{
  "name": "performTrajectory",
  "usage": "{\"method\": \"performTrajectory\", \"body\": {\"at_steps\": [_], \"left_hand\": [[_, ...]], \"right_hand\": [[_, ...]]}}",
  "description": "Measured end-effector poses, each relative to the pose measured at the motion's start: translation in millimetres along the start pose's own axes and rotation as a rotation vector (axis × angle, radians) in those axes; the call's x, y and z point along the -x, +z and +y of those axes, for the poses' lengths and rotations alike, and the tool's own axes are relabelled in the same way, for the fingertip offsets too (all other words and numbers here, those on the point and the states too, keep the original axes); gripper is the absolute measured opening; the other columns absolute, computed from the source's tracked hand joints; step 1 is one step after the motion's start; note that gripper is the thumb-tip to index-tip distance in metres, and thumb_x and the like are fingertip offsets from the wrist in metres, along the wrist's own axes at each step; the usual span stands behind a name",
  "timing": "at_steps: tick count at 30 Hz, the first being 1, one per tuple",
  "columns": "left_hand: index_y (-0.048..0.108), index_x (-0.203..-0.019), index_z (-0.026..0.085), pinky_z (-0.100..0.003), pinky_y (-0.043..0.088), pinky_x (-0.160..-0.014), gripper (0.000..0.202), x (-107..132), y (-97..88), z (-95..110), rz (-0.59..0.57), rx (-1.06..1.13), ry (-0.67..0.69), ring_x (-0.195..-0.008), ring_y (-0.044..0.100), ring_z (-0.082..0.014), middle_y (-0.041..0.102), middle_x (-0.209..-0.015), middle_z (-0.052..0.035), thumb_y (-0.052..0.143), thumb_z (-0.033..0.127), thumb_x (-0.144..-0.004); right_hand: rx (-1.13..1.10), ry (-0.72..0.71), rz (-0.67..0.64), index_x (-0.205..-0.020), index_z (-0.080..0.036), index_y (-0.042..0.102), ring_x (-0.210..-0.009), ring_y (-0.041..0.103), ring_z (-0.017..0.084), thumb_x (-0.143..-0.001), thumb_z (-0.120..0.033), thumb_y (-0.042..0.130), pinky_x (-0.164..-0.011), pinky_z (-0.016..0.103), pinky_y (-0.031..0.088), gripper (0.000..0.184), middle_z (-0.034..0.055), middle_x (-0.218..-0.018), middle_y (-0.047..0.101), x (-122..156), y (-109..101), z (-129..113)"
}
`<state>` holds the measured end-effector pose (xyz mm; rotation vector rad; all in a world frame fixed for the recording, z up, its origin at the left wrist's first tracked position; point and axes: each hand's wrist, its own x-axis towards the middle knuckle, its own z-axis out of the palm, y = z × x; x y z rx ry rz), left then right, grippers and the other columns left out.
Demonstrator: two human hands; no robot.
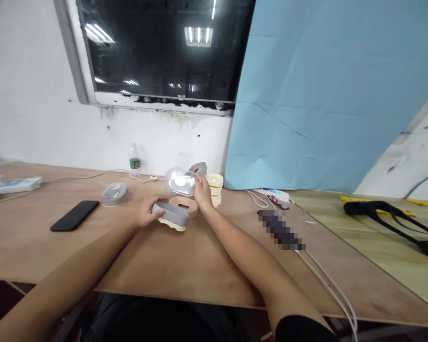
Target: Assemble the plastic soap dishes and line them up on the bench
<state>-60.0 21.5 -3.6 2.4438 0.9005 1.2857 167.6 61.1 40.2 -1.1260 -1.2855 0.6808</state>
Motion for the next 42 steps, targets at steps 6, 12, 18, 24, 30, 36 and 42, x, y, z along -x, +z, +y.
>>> {"method": "performTrajectory", "body": {"at_steps": [6, 12, 18, 24, 30, 36, 42], "left_hand": [[0.059, -0.114, 0.020, -0.040, 0.046, -0.092, 0.047, 1, 3.2, 3, -0.089, -0.032, -0.011, -0.104, 0.061, -0.0270, 0.066, -0.114, -0.0090, 0.054, 0.052, -0.080], [0.061, -0.113, 0.020, -0.040, 0.048, -0.089, 0.047, 0, 3.0, 9, -0.125, -0.050, -0.045, -0.100, 0.063, -0.0265, 0.067, -0.112, -0.0086, 0.053, 0.053, -0.080], [0.061, -0.112, 0.017, -0.038, 0.049, -0.087, 0.046, -1, 2.4, 8, -0.133, -0.067, -0.017, -0.098, 0.064, -0.0255, 0.068, -0.109, -0.0089, 0.054, 0.051, -0.081], [0.061, -0.114, 0.018, -0.037, 0.048, -0.088, 0.047, -1, 1.7, 6, -0.160, -0.100, -0.015, -0.099, 0.064, -0.0254, 0.067, -0.111, -0.0083, 0.055, 0.053, -0.081], [0.059, -0.118, 0.020, -0.038, 0.047, -0.090, 0.051, -1, 1.5, 12, -0.241, -0.146, 0.010, -0.104, 0.061, -0.0266, 0.065, -0.117, -0.0084, 0.058, 0.054, -0.079], [0.061, -0.115, 0.020, -0.037, 0.045, -0.092, 0.050, -1, 2.0, 7, -0.267, -0.120, -0.054, -0.104, 0.061, -0.0252, 0.066, -0.115, -0.0072, 0.059, 0.055, -0.078], [0.065, -0.108, 0.019, -0.032, 0.047, -0.084, 0.044, -3, 1.9, 5, -0.289, -0.019, -0.130, -0.094, 0.063, -0.0221, 0.069, -0.106, -0.0060, 0.058, 0.053, -0.080]], "right_hand": [[-0.331, 0.508, -0.212, -0.089, -0.018, 0.052, -0.040, 0.050, 0.012, -0.086, -0.039, 0.053, -0.042, 0.025, 0.043, 0.022, 0.0008, -0.058, 0.058, -19, 45, -34], [-0.374, 0.289, -0.095, -0.113, -0.022, 0.041, -0.052, 0.061, 0.014, -0.083, -0.035, 0.061, -0.045, 0.025, 0.048, 0.038, -0.0008, -0.073, 0.065, -17, 75, -35], [-0.244, 0.081, -0.155, -0.121, -0.023, 0.040, -0.046, 0.056, 0.010, -0.081, -0.035, 0.060, -0.040, 0.020, 0.041, 0.047, -0.0041, -0.073, 0.064, -6, 66, -18], [0.066, -0.271, -0.382, -0.115, -0.023, 0.055, -0.077, 0.064, 0.018, -0.083, -0.049, 0.058, -0.065, 0.029, 0.052, 0.042, 0.0036, -0.087, 0.068, 36, -3, 14], [0.378, -0.544, -0.710, -0.125, -0.024, 0.056, -0.111, 0.057, 0.027, -0.083, -0.052, 0.057, -0.091, 0.042, 0.046, 0.050, 0.0103, -0.124, 0.061, 64, -46, 37], [0.439, -0.605, -0.633, -0.111, -0.021, 0.065, -0.094, 0.064, 0.024, -0.082, -0.055, 0.057, -0.079, 0.035, 0.049, 0.045, 0.0098, -0.107, 0.068, 55, -40, 41], [0.416, -0.680, -0.524, -0.093, -0.020, 0.068, -0.083, 0.065, 0.020, -0.090, -0.050, 0.049, -0.073, 0.031, 0.049, 0.036, 0.0075, -0.091, 0.071, 57, -42, 47]]}}
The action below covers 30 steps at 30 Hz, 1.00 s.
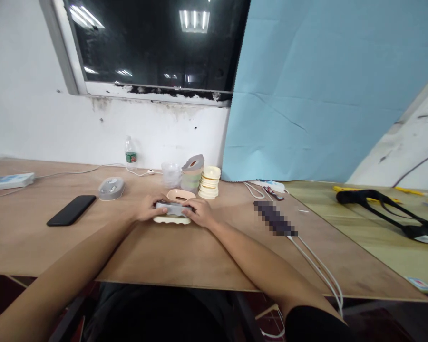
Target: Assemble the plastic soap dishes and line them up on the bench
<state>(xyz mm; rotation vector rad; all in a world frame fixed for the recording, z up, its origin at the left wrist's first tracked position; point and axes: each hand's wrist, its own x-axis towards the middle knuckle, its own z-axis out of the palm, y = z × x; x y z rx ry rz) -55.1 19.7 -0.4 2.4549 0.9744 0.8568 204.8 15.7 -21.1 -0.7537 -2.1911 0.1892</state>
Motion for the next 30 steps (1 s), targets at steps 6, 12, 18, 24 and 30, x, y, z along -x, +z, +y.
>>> {"method": "performTrajectory", "body": {"at_steps": [6, 12, 18, 24, 30], "left_hand": [[0.068, -0.098, 0.017, -0.030, 0.048, -0.078, 0.042, -4, 2.9, 4, 0.125, 0.168, -0.019, -0.086, 0.062, -0.0205, 0.069, -0.096, -0.0055, 0.055, 0.054, -0.083], [0.065, -0.094, 0.011, -0.027, 0.049, -0.053, 0.067, -15, 13.1, -3, 0.306, 0.635, -0.285, -0.070, 0.062, -0.0197, 0.065, -0.079, -0.0082, 0.041, 0.072, -0.081], [0.049, -0.125, 0.017, -0.026, 0.052, -0.060, 0.064, -22, 23.1, 0, 0.347, 0.841, -0.293, -0.074, 0.065, -0.0167, 0.065, -0.093, -0.0070, 0.059, 0.060, -0.078], [0.048, -0.134, 0.015, -0.022, 0.045, -0.052, 0.062, -25, 33.2, -13, 0.354, 0.612, -0.326, -0.061, 0.059, -0.0132, 0.064, -0.078, -0.0034, 0.059, 0.047, -0.082], [0.054, -0.130, 0.010, -0.025, 0.044, -0.058, 0.058, -32, 37.8, -32, 0.448, 0.490, -0.380, -0.056, 0.055, -0.0133, 0.059, -0.060, 0.0014, 0.057, 0.044, -0.083]], "right_hand": [[-0.013, -0.021, 0.113, -0.095, -0.020, 0.065, -0.085, 0.063, 0.020, -0.093, -0.055, 0.037, -0.076, 0.032, 0.049, 0.046, 0.0083, -0.092, 0.068, -1, -2, 0], [0.099, 0.188, 0.254, -0.099, -0.019, 0.061, -0.076, 0.059, 0.019, -0.087, -0.054, 0.048, -0.069, 0.029, 0.047, 0.039, 0.0062, -0.083, 0.065, -6, 1, -1], [-0.357, 0.696, 0.389, -0.085, -0.020, 0.055, -0.039, 0.049, 0.012, -0.084, -0.050, 0.052, -0.040, 0.022, 0.039, 0.030, -0.0053, -0.049, 0.052, -18, 12, 15], [-0.654, 0.856, 0.366, -0.117, -0.020, 0.049, -0.036, 0.051, 0.011, -0.081, -0.044, 0.060, -0.035, 0.019, 0.040, 0.046, -0.0068, -0.048, 0.055, -20, 11, 17], [-0.711, 0.933, 0.343, -0.127, -0.018, 0.043, -0.034, 0.050, 0.010, -0.084, -0.036, 0.059, -0.034, 0.017, 0.040, 0.049, -0.0058, -0.050, 0.058, -22, 10, 14]]}}
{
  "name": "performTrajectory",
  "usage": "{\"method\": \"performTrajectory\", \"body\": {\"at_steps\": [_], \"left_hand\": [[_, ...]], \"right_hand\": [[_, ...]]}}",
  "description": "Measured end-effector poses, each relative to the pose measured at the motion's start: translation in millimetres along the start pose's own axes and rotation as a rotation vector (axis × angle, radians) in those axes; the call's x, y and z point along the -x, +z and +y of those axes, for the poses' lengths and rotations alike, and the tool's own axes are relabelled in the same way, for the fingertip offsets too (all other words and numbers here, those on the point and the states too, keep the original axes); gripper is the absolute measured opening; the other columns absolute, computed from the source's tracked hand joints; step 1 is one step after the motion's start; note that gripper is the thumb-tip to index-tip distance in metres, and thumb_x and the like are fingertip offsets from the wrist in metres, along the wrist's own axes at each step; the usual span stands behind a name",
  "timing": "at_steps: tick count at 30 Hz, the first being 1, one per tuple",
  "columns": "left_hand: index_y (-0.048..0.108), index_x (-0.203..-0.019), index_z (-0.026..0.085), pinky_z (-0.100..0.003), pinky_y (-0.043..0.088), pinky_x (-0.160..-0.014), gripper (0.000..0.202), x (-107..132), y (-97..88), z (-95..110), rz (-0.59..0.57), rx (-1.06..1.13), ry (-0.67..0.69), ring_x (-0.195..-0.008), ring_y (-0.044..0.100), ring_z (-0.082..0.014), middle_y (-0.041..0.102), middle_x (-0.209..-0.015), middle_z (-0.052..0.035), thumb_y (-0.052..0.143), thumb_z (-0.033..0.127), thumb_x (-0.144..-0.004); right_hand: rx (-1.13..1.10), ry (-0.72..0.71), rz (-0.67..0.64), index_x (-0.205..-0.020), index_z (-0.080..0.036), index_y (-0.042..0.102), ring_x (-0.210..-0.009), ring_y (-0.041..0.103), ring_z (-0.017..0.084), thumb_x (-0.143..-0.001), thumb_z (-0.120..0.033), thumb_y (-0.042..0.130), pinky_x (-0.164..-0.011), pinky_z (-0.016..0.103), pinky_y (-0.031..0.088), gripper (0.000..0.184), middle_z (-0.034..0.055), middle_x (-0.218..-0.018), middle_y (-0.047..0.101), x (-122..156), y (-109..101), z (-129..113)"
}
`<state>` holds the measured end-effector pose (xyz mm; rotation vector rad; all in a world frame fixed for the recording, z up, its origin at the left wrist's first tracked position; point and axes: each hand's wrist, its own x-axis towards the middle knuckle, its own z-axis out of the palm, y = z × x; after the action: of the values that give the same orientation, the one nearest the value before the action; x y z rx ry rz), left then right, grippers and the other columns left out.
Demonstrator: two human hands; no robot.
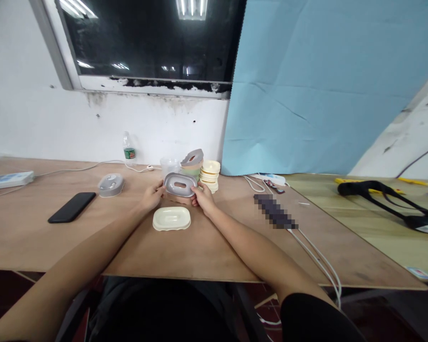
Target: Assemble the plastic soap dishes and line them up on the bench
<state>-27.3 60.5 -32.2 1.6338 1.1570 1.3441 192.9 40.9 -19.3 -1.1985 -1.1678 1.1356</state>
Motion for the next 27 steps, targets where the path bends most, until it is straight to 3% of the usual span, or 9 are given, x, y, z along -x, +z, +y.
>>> {"method": "performTrajectory", "body": {"at_steps": [3, 11, 16, 19, 23, 27], "left_hand": [[0.055, -0.128, 0.008, -0.025, 0.044, -0.058, 0.059, -2, -0.6, 0, 0.036, 0.023, -0.059, -0.056, 0.056, -0.0139, 0.060, -0.059, 0.0007, 0.055, 0.047, -0.083], [0.067, -0.109, 0.013, -0.027, 0.046, -0.061, 0.048, 4, -6.0, 4, 0.006, -0.018, -0.027, -0.056, 0.058, -0.0148, 0.068, -0.069, -0.0026, 0.060, 0.050, -0.078], [0.070, -0.101, 0.019, -0.031, 0.048, -0.072, 0.037, 16, -14.1, 15, 0.012, -0.213, 0.167, -0.074, 0.063, -0.0199, 0.071, -0.091, -0.0067, 0.057, 0.049, -0.082], [0.070, -0.101, 0.021, -0.031, 0.047, -0.076, 0.034, 23, -18.3, 23, -0.027, -0.325, 0.249, -0.078, 0.063, -0.0219, 0.072, -0.092, -0.0066, 0.059, 0.047, -0.082], [0.068, -0.106, 0.021, -0.031, 0.046, -0.074, 0.037, 26, -20.3, 26, -0.028, -0.449, 0.248, -0.072, 0.062, -0.0215, 0.071, -0.087, -0.0068, 0.060, 0.047, -0.082], [0.065, -0.110, 0.021, -0.031, 0.046, -0.073, 0.041, 25, -18.9, 24, -0.026, -0.518, 0.255, -0.072, 0.061, -0.0204, 0.067, -0.100, -0.0081, 0.059, 0.049, -0.081]], "right_hand": [[0.003, 0.020, 0.002, -0.126, -0.019, 0.043, -0.035, 0.050, 0.009, -0.086, -0.033, 0.058, -0.034, 0.016, 0.040, 0.045, -0.0053, -0.051, 0.060, -1, -1, 0], [-0.034, 0.012, -0.042, -0.110, -0.019, 0.052, -0.034, 0.050, 0.009, -0.087, -0.040, 0.056, -0.034, 0.016, 0.041, 0.032, -0.0052, -0.050, 0.058, -6, -5, 4], [-0.038, 0.011, -0.053, -0.105, -0.019, 0.055, -0.034, 0.050, 0.009, -0.085, -0.042, 0.058, -0.034, 0.017, 0.042, 0.030, -0.0047, -0.051, 0.060, -9, -7, 8], [-0.022, 0.002, -0.029, -0.099, -0.018, 0.056, -0.034, 0.051, 0.009, -0.085, -0.040, 0.059, -0.034, 0.017, 0.042, 0.026, -0.0041, -0.051, 0.060, -10, -8, 9], [-0.003, 0.016, -0.001, -0.084, -0.017, 0.056, -0.035, 0.051, 0.008, -0.084, -0.040, 0.059, -0.033, 0.018, 0.041, 0.024, -0.0026, -0.051, 0.059, -10, -10, 9], [-0.001, 0.029, 0.024, -0.086, -0.017, 0.056, -0.035, 0.050, 0.008, -0.085, -0.040, 0.058, -0.033, 0.018, 0.041, 0.023, -0.0027, -0.051, 0.059, -10, -10, 8]]}}
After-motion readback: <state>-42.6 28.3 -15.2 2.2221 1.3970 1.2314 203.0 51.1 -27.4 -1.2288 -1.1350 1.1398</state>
